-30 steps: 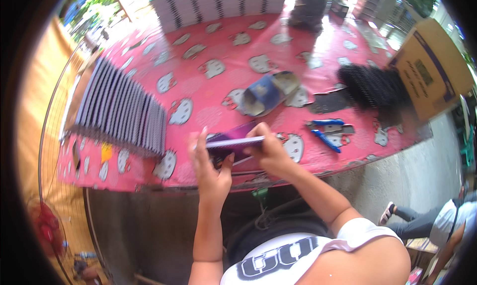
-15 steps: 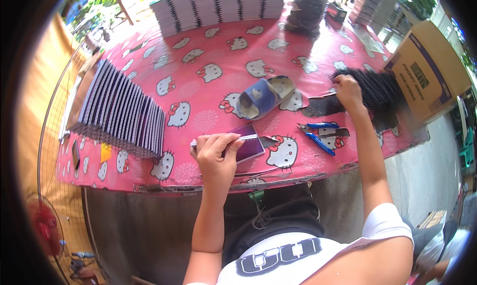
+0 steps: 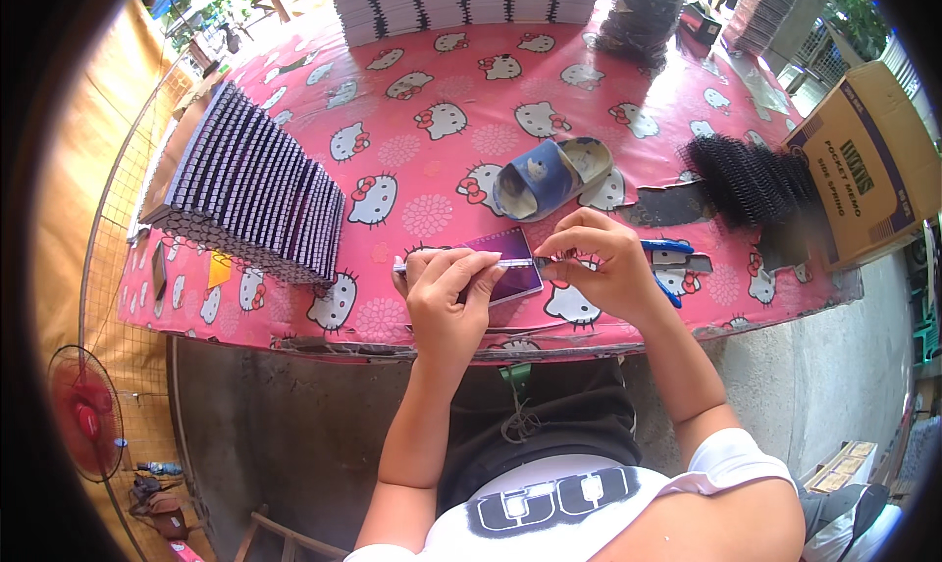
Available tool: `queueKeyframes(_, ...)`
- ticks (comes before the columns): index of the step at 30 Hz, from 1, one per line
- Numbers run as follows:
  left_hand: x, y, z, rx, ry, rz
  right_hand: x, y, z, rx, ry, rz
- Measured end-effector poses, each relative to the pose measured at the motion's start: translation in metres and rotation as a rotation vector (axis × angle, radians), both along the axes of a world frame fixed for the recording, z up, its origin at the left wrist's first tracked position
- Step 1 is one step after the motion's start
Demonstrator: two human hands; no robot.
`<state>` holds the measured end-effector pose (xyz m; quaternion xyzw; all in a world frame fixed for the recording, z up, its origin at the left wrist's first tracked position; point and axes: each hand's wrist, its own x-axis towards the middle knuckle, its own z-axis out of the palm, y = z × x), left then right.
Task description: The person threads plastic spirals through the holes of small notebook covers and pages by hand, then uses blue pliers to trim the ends of the spirals.
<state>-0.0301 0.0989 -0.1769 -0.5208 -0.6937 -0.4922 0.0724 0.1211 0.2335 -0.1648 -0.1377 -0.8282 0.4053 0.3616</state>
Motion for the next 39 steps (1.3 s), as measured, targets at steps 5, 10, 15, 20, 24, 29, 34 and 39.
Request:
queueKeyframes(5, 0.002, 0.000, 0.000, 0.009, -0.001, 0.034, -0.002, 0.007, 0.013, -0.566, -0.361, 0.130)
queueKeyframes(10, 0.002, -0.002, 0.000, -0.022, 0.014, 0.051, -0.007, -0.012, 0.006, 0.189, -0.225, -0.059)
queueKeyframes(15, 0.002, -0.005, 0.000, -0.043, 0.065, 0.066, -0.018, -0.024, 0.014, 0.369, -0.174, -0.185)
queueKeyframes(20, 0.004, -0.004, 0.005, -0.019, 0.034, 0.055, -0.019, -0.025, 0.013, 0.352, -0.202, -0.172)
queueKeyframes(24, 0.003, -0.005, 0.000, -0.039, 0.036, 0.043, -0.020, -0.022, 0.008, 0.316, -0.198, -0.114)
queueKeyframes(29, 0.007, -0.002, 0.003, -0.051, 0.040, 0.060, -0.026, -0.028, 0.001, 0.454, -0.095, -0.193)
queueKeyframes(34, 0.005, -0.004, 0.003, -0.039, 0.049, 0.062, -0.025, -0.018, 0.008, 0.418, -0.329, -0.067)
queueKeyframes(39, 0.007, 0.000, 0.007, -0.009, 0.028, -0.002, -0.008, 0.123, 0.000, 0.621, -0.473, -0.197)
